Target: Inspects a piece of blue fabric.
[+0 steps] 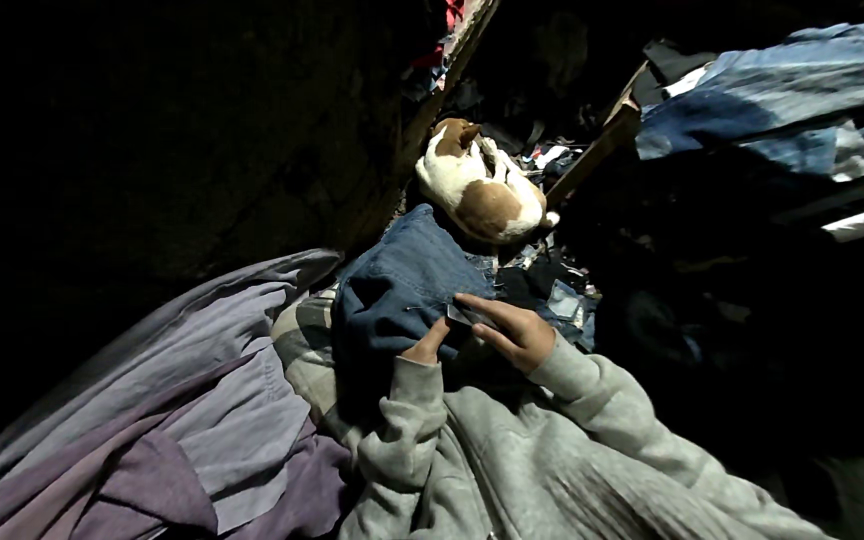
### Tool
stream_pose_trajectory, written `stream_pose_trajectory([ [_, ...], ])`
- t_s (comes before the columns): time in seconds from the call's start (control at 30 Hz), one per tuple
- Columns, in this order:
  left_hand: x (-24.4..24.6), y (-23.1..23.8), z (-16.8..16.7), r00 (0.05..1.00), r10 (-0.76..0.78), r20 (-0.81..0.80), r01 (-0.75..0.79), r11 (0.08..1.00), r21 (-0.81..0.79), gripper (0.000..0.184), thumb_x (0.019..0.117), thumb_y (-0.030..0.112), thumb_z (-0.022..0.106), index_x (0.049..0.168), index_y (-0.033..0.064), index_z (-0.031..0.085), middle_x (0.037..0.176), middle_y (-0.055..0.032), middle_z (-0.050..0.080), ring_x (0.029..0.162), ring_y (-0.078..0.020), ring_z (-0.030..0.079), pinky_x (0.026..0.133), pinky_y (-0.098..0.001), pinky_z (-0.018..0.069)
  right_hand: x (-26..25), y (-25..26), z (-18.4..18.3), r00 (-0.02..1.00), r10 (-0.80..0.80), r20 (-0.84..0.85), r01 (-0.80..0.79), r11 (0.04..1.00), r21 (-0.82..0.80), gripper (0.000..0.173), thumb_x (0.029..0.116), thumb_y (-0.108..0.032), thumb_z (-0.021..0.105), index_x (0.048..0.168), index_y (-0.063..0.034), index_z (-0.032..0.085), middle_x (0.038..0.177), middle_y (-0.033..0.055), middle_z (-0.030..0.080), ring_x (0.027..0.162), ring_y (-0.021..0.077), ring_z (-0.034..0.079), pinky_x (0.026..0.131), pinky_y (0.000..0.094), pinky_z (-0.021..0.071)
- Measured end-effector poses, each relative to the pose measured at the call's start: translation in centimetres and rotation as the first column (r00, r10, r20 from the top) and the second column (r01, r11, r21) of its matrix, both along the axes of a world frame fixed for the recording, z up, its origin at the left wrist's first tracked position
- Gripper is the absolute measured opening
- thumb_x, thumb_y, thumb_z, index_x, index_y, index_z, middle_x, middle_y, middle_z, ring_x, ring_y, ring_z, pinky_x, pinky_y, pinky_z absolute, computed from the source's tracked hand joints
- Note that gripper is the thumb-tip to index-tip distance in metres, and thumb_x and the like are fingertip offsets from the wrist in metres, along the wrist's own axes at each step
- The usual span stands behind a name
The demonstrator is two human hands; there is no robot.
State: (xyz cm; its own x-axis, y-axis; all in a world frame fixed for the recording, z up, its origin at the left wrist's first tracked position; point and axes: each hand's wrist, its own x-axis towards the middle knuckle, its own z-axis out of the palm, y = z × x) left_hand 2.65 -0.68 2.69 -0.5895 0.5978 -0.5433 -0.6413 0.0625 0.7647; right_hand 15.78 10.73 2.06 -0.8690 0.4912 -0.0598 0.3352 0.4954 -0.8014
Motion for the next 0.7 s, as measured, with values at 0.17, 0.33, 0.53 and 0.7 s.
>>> stream_pose_trajectory([
  [0.17,0.7,0.5,0.0,0.985,0.119,-0.123,-0.126,0.991,-0.046,0.021,0.0829,-0.018,0.067,0.101,-0.0073,0.066,0.086,-0.0074,0.073,0.083,-0.0091,0.070,0.082,-0.0258,0.0587,-0.3,-0.7,0.2,0.998,-0.067,-0.004,0.066,0.968,0.242,0.038,0.1019,-0.024,0.054,0.138,-0.0200,0.067,0.091,0.0194,0.069,0.066,0.0336,0.067,0.056,0.0506,0.0546],
  [0.33,0.7,0.6,0.6,0.985,0.148,-0.088,-0.161,0.974,-0.161,0.024,0.0866,-0.014,0.068,0.110,-0.0096,0.062,0.093,-0.0104,0.071,0.086,-0.0103,0.069,0.083,-0.0270,0.0577,0.0,0.7,-0.7,0.981,-0.192,-0.032,0.194,0.960,0.201,0.039,0.1050,-0.026,0.049,0.138,-0.0154,0.067,0.096,0.0198,0.071,0.076,0.0346,0.069,0.067,0.0530,0.0559],
  [0.53,0.8,0.6,0.8,0.988,0.145,-0.051,-0.153,0.966,-0.209,0.019,0.0891,-0.012,0.067,0.108,-0.0102,0.062,0.092,-0.0104,0.071,0.086,-0.0101,0.068,0.082,-0.0270,0.0568,0.7,1.2,-0.6,0.993,-0.082,-0.081,0.085,0.996,0.041,0.045,0.1071,-0.032,0.045,0.142,-0.0077,0.061,0.120,0.0177,0.071,0.095,0.0276,0.071,0.085,0.0465,0.0568],
  [0.7,0.5,-0.2,-0.7,0.997,0.076,0.003,-0.076,0.997,-0.029,0.012,0.0938,-0.012,0.060,0.102,-0.0088,0.068,0.090,-0.0104,0.074,0.086,-0.0114,0.071,0.084,-0.0269,0.0583,0.1,-0.4,0.2,1.000,-0.003,-0.006,0.003,0.998,0.061,0.044,0.1053,-0.033,0.050,0.144,-0.0145,0.061,0.108,0.0203,0.071,0.083,0.0345,0.070,0.072,0.0540,0.0569],
])
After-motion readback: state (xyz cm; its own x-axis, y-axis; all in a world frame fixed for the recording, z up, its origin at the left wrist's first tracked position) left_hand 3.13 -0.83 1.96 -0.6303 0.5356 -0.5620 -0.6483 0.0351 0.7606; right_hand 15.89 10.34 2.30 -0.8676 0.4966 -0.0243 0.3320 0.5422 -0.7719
